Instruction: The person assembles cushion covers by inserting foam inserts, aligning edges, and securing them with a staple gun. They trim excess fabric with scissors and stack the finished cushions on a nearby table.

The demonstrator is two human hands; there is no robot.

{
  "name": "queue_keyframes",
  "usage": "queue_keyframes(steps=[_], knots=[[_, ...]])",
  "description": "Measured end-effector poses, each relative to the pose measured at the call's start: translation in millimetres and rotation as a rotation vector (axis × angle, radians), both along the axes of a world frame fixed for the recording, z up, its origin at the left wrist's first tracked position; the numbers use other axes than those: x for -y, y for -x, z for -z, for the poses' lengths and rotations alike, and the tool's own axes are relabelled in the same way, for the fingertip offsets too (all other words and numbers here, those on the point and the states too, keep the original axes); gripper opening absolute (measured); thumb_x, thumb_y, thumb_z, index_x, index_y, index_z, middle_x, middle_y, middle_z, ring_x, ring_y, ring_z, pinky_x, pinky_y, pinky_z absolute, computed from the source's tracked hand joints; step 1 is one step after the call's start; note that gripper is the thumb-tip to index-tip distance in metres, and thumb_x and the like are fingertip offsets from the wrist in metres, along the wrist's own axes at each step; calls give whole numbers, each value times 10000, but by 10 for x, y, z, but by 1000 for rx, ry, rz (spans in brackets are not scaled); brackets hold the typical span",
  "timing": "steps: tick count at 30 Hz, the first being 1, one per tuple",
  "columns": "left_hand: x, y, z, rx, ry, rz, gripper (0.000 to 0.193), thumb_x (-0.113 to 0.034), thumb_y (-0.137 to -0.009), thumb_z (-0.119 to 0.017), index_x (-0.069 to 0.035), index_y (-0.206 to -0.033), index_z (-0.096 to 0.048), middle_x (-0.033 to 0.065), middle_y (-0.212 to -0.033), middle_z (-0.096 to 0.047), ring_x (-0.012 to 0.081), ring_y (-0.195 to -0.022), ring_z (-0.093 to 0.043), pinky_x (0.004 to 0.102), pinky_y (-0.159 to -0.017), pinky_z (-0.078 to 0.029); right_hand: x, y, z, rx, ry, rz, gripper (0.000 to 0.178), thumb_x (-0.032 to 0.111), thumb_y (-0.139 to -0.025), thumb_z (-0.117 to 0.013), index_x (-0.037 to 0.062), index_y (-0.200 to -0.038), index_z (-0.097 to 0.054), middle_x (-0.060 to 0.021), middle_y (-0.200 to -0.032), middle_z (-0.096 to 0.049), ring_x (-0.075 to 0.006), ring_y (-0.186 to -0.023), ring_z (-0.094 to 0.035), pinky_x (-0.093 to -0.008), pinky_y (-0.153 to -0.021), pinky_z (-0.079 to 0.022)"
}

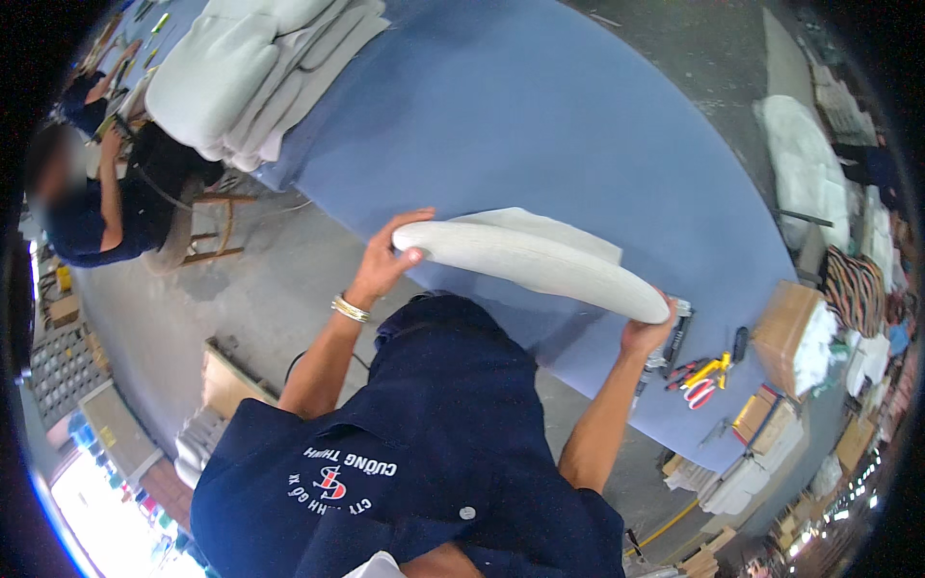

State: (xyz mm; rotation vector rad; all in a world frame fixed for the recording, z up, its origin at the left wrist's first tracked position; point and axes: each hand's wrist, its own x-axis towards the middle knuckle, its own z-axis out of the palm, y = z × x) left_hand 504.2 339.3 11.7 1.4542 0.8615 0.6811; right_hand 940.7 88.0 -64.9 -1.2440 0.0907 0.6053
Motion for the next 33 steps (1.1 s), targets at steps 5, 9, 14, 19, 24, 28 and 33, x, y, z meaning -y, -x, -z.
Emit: queue_keyframes(steps=[5,9,14,19,24,28,33], knots=[[-366,-257,-386,-179,-52,121,572,-400,-821,-849,-46,-1246,-703,156,-1181,-733,264,-1091,-702,393,-964,-549,-248,91,-369,169,77,12,504,410,-1074,-441,-28,-1170,-670,-163,-1110,-720,-261,-1016,-678,-412,-922,-519],[-345,-576,-710,-545,-510,473,649,-445,-777,-859,-47,-1254,-673,199,-1141,-725,348,-1031,-718,432,-888,-573,-233,294,-468,245,249,34,496,379,-1048,-454,-39,-1083,-721,-149,-1067,-735,-240,-1000,-675,-387,-920,-504],[-54,-1250,-837,-736,-806,664,722,-514,-763,-840,-12,-1222,-599,178,-975,-731,354,-878,-736,459,-744,-592,-204,388,-289,336,277,146,540,385,-1033,-416,-46,-999,-740,-144,-952,-746,-246,-901,-693,-390,-872,-518],[413,-2146,-895,-706,-973,943,677,-513,-824,-789,19,-1183,-573,176,-923,-723,338,-812,-741,426,-649,-596,-221,560,-353,293,202,173,574,399,-1031,-404,-49,-912,-742,-167,-901,-743,-243,-835,-695,-375,-823,-530],[836,-2751,-847,-623,-960,1159,632,-472,-861,-751,36,-1189,-568,212,-963,-731,388,-891,-734,467,-734,-591,-146,673,-255,188,33,274,605,428,-1051,-384,-27,-903,-754,-140,-856,-734,-217,-788,-667,-355,-778,-515],[620,-2896,-887,-580,-870,1210,629,-426,-855,-765,40,-1246,-603,239,-1069,-738,411,-969,-726,476,-857,-565,-154,617,47,138,168,285,619,487,-1055,-379,8,-974,-763,-122,-946,-743,-221,-886,-665,-353,-870,-503],[-234,-2729,-1414,-307,-602,1204,622,-410,-829,-817,11,-1262,-670,185,-1127,-747,329,-1023,-723,405,-937,-544,-224,595,-297,84,215,236,693,584,-1070,-363,15,-1019,-755,-89,-957,-740,-219,-958,-664,-357,-902,-489]])
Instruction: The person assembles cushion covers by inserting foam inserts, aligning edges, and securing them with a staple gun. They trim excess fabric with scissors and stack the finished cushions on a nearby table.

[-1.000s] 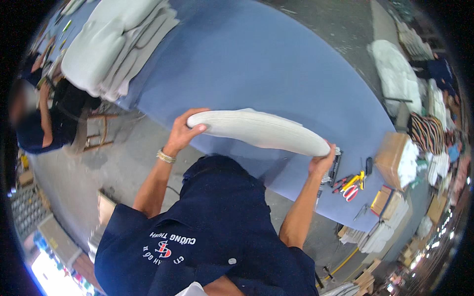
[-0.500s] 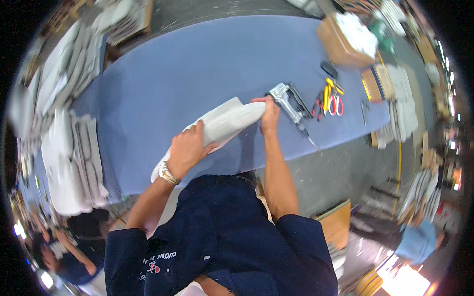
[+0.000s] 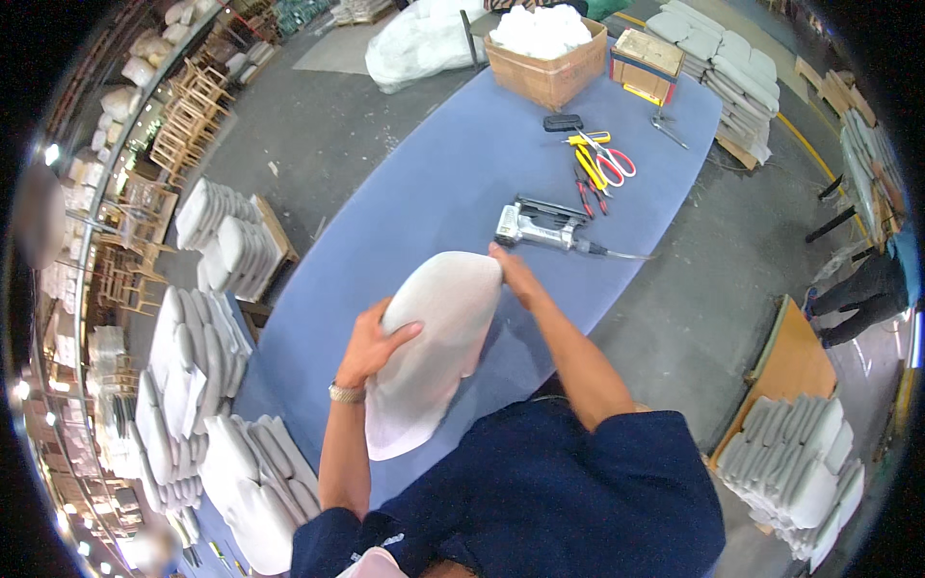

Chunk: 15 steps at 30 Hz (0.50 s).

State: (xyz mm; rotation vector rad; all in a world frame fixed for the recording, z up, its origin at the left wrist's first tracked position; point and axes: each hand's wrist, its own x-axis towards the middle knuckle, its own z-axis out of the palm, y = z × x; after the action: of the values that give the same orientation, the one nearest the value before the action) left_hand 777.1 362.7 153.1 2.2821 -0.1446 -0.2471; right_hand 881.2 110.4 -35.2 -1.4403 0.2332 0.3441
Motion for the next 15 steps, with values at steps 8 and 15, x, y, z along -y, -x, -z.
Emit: queue_keyframes(steps=[8,15], knots=[[-292,274,-672,434,452,-301,659,-437,-847,-808,40,-1277,-661,146,-1222,-699,249,-1174,-643,396,-999,-509,-27,522,-2432,800,132,-308,605,466,-1092,-354,0,-1008,-731,-166,-883,-709,-327,-852,-666,-404,-807,-515],[171,217,-904,904,-254,-262,342,-322,-1028,-546,-83,-1200,-722,98,-1242,-692,349,-1351,-513,540,-1197,-249,-458,771,-2479,897,142,-274,425,340,-1079,-441,35,-992,-723,-143,-786,-638,-329,-701,-614,-408,-646,-478]])
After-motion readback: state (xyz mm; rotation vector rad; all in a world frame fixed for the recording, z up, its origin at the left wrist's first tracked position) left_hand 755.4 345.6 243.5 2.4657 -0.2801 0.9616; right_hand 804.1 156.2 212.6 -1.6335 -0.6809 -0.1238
